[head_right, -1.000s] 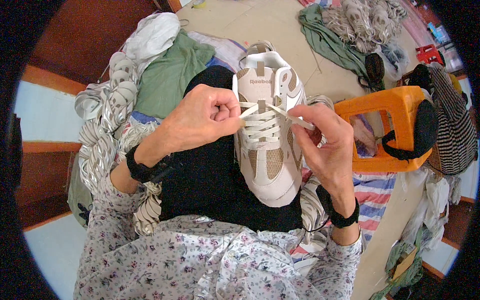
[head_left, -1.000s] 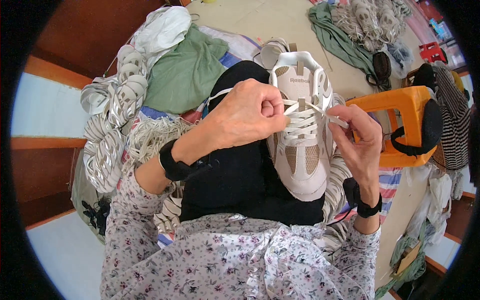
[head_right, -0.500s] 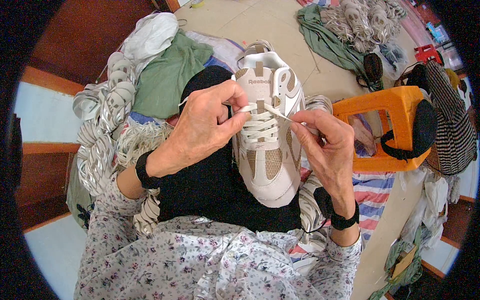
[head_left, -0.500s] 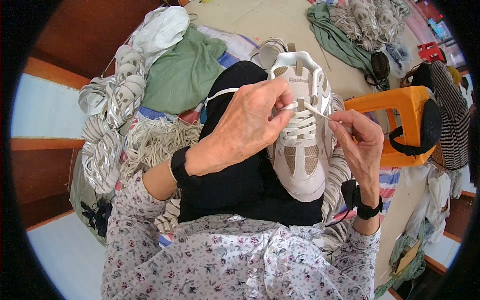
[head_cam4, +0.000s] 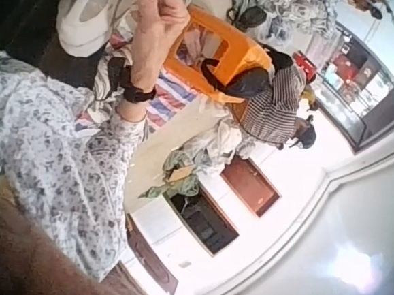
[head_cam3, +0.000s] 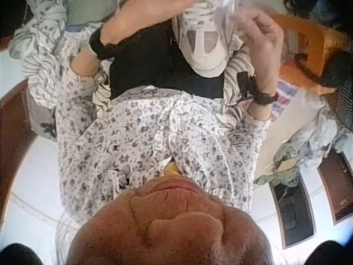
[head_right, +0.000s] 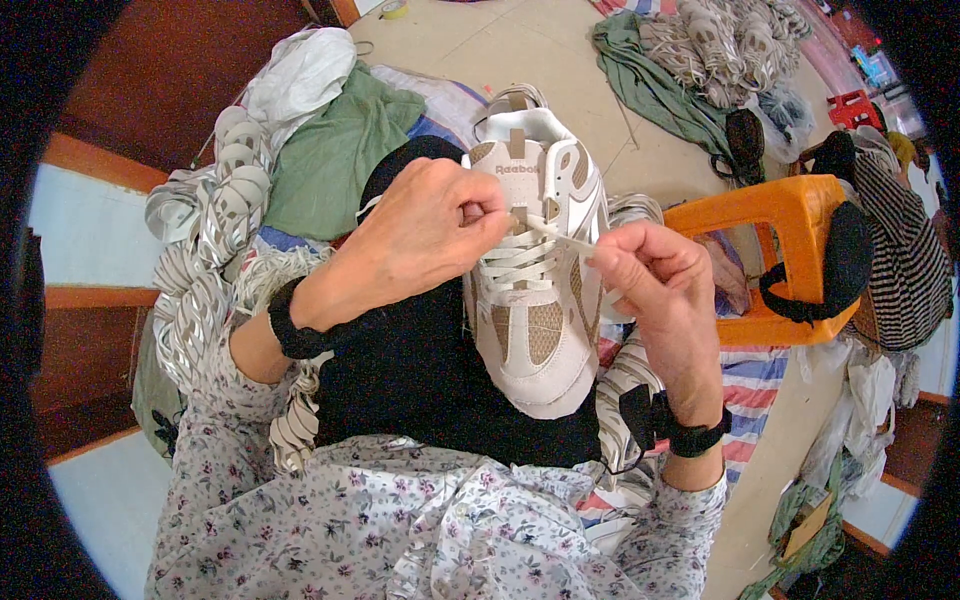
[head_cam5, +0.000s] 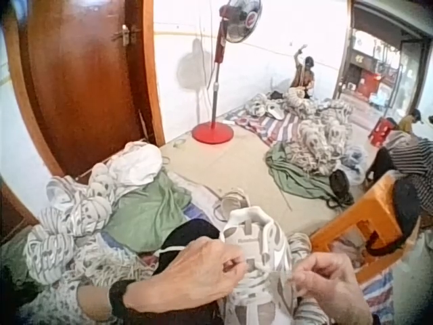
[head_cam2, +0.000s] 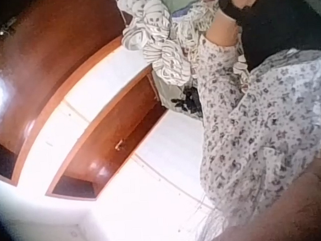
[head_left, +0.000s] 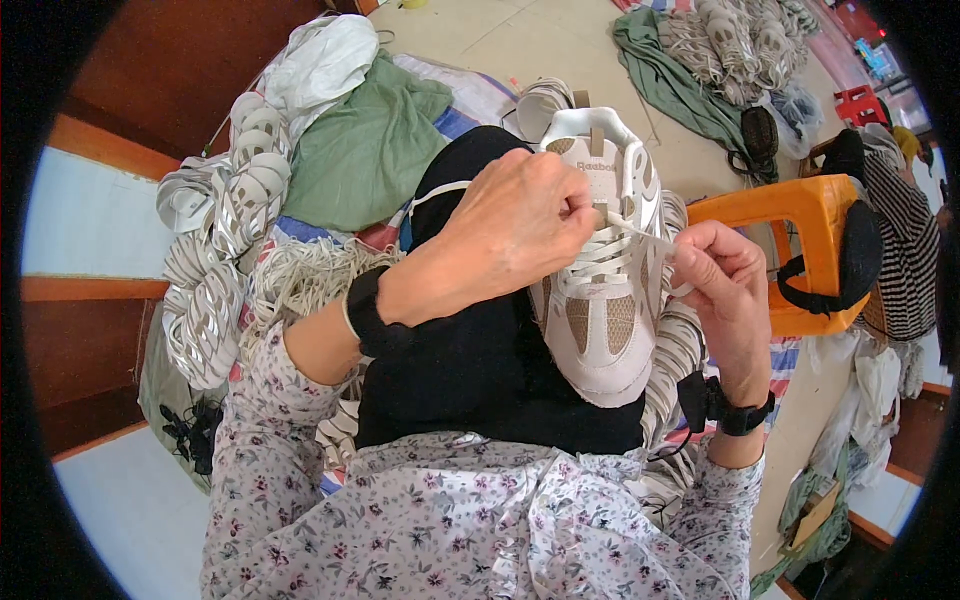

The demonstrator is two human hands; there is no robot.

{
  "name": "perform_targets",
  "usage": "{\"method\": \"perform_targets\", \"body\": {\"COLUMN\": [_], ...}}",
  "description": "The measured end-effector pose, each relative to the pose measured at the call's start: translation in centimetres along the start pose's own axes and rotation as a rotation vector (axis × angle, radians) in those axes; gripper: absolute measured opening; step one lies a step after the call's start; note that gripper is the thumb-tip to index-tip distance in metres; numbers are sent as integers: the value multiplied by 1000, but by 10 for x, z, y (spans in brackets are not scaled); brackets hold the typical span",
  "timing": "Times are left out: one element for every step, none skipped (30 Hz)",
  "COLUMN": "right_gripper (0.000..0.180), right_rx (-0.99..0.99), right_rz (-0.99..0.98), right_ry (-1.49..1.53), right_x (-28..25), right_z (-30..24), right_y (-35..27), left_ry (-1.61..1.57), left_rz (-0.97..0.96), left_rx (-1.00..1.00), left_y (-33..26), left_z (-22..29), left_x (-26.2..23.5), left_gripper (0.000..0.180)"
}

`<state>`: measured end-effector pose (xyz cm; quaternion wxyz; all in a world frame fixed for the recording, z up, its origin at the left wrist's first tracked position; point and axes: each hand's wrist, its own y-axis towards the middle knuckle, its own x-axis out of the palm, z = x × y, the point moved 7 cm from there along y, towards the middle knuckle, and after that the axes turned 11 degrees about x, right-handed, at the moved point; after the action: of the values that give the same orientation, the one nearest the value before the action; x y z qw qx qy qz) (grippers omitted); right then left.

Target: Lacing a white and beige Reebok shoe with cream-colored shoelaces.

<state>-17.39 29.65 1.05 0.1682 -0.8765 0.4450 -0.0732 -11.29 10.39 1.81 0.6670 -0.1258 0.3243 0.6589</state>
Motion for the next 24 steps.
{"method": "perform_targets", "body": {"right_gripper": [7,7,8,8,8,8,8,8,8,9,10,12,12,13,14,14,13,13,13,11,10,10,10,10], "right_rx": [88,88,88,88,88,78,68,97,98,98,97,126,126,110,93,92,71,50,49,-151,-354,-353,-333,-314], "right_rz": [-50,-49,-96,-146,-141,-93,-48,-8,-6,19,44,12,9,22,35,34,41,48,51,84,116,118,192,265], "right_ry": [167,168,318,469,468,443,418,306,305,163,20,-104,-105,-242,-378,-380,-438,-495,-499,-639,-775,-777,-838,-899], "right_x": [-2,-9,-18,-27,-40,-56,-64,-67,-69,-64,-61,-63,-65,-66,-67,-71,-76,-81,-88,-90,-89,-90,-95,-99], "right_z": [5,6,11,15,20,25,30,38,42,44,45,44,45,45,45,48,51,55,59,50,41,40,39,38], "right_y": [4,9,17,25,32,40,45,47,45,42,39,37,35,34,33,32,31,32,32,30,24,24,23,23], "left_ry": [123,246,246,294,335,330,320,310,307,215,122,124,111,97,96,104,112,112,-2,-115,-117,-163,-209,-209], "left_rz": [55,110,109,217,323,322,379,436,435,408,382,383,324,265,267,169,71,74,66,58,60,38,16,16], "left_rx": [0,2,2,94,189,191,142,93,93,41,-10,-13,-20,-26,-27,-23,-19,-19,-89,-157,-154,-191,-228,-227], "left_y": [3,4,4,1,-1,-2,-6,-10,-13,-18,-23,-27,-28,-30,-31,-30,-29,-29,-28,-28,-28,-30,-33,-35], "left_z": [3,5,3,7,12,12,8,4,1,-8,-17,-20,-24,-27,-29,-29,-30,-30,-35,-39,-39,-42,-45,-48], "left_x": [-3,-7,-7,-15,-22,-22,-27,-32,-32,-32,-31,-32,-29,-26,-30,-27,-23,-23,-19,-16,-18,-19,-20,-20], "left_gripper": [15,14,14,14,14,14,15,16,16,17,19,19,19,20,20,22,26,26,26,26,26,26,26,26]}}
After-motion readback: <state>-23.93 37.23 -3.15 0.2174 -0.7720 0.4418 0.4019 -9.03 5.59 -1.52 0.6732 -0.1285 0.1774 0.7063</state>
